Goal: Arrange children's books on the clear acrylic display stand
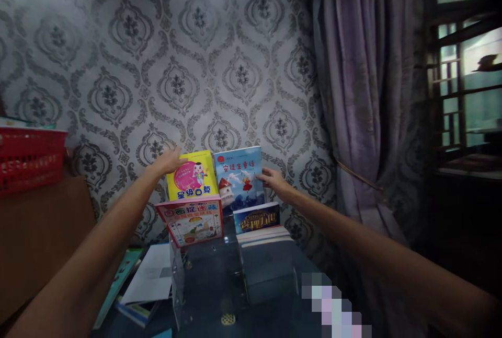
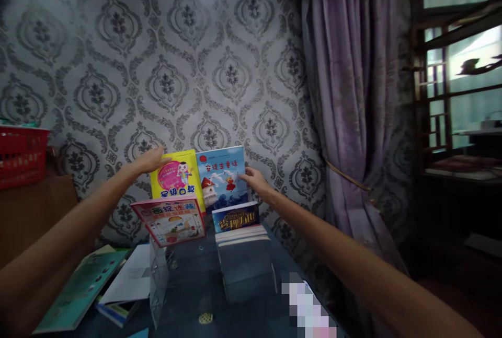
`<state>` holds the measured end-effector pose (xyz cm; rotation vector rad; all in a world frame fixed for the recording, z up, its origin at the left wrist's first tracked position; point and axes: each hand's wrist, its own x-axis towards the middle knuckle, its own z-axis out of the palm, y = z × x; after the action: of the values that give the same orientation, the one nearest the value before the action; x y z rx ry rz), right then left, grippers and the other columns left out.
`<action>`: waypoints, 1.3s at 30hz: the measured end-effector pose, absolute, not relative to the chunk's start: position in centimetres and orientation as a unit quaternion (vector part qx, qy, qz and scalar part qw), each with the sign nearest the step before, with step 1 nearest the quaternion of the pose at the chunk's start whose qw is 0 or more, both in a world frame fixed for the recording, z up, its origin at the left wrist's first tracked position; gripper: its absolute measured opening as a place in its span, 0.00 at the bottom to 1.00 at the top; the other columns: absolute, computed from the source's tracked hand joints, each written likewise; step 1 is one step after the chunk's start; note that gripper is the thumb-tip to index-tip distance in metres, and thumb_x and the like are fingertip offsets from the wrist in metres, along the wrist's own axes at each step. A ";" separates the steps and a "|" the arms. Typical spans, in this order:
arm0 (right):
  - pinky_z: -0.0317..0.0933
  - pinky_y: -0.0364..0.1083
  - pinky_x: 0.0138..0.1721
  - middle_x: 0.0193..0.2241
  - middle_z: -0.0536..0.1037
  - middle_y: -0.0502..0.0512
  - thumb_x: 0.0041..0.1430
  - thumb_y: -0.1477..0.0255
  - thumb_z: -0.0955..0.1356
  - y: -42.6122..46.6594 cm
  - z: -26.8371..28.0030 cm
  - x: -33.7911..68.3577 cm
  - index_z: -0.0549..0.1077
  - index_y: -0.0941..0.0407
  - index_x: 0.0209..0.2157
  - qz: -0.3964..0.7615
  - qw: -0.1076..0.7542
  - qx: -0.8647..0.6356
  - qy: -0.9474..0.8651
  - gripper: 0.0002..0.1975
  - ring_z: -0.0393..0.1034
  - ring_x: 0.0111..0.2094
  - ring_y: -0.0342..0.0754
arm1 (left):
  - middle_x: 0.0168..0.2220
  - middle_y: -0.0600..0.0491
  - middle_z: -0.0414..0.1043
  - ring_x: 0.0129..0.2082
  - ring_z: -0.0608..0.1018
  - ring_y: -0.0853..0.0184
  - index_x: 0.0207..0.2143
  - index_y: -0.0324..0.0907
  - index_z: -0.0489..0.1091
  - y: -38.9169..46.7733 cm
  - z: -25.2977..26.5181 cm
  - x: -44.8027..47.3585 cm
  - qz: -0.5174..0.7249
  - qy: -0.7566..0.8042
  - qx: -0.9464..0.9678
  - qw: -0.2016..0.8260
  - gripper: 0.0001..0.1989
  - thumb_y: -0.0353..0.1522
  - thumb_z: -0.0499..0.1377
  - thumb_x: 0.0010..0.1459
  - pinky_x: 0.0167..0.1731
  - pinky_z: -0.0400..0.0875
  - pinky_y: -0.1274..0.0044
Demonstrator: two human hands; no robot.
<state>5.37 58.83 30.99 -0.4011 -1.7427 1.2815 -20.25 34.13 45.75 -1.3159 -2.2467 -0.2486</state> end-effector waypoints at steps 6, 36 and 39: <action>0.66 0.45 0.32 0.31 0.82 0.51 0.43 0.63 0.74 58.9 30.8 5.1 0.75 0.54 0.34 0.509 0.462 -0.175 -0.705 0.15 0.75 0.34 0.50 | 0.45 0.47 0.77 0.47 0.77 0.57 0.41 0.41 0.70 31.9 48.2 -20.7 -0.066 -0.797 -0.571 0.186 0.13 0.35 0.55 0.53 0.45 0.70 0.73; 0.71 0.50 0.38 0.33 0.83 0.56 0.46 0.70 0.72 56.9 31.4 5.2 0.76 0.55 0.34 0.481 0.480 -0.188 -0.709 0.11 0.77 0.36 0.55 | 0.29 0.53 0.72 0.31 0.72 0.61 0.30 0.41 0.69 29.1 47.7 -20.9 -0.176 -0.739 -0.640 0.112 0.17 0.45 0.54 0.45 0.29 0.64 0.75; 0.71 0.50 0.39 0.33 0.83 0.56 0.46 0.69 0.72 56.5 31.4 5.4 0.75 0.56 0.34 0.470 0.484 -0.189 -0.714 0.11 0.77 0.37 0.56 | 0.30 0.53 0.73 0.32 0.72 0.61 0.31 0.41 0.70 29.1 47.6 -20.9 -0.177 -0.742 -0.634 0.128 0.18 0.45 0.54 0.45 0.30 0.63 0.75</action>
<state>5.44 56.53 31.37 -0.4614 -1.7381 1.1455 -20.94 29.09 47.63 -1.8443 -2.1581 -0.5153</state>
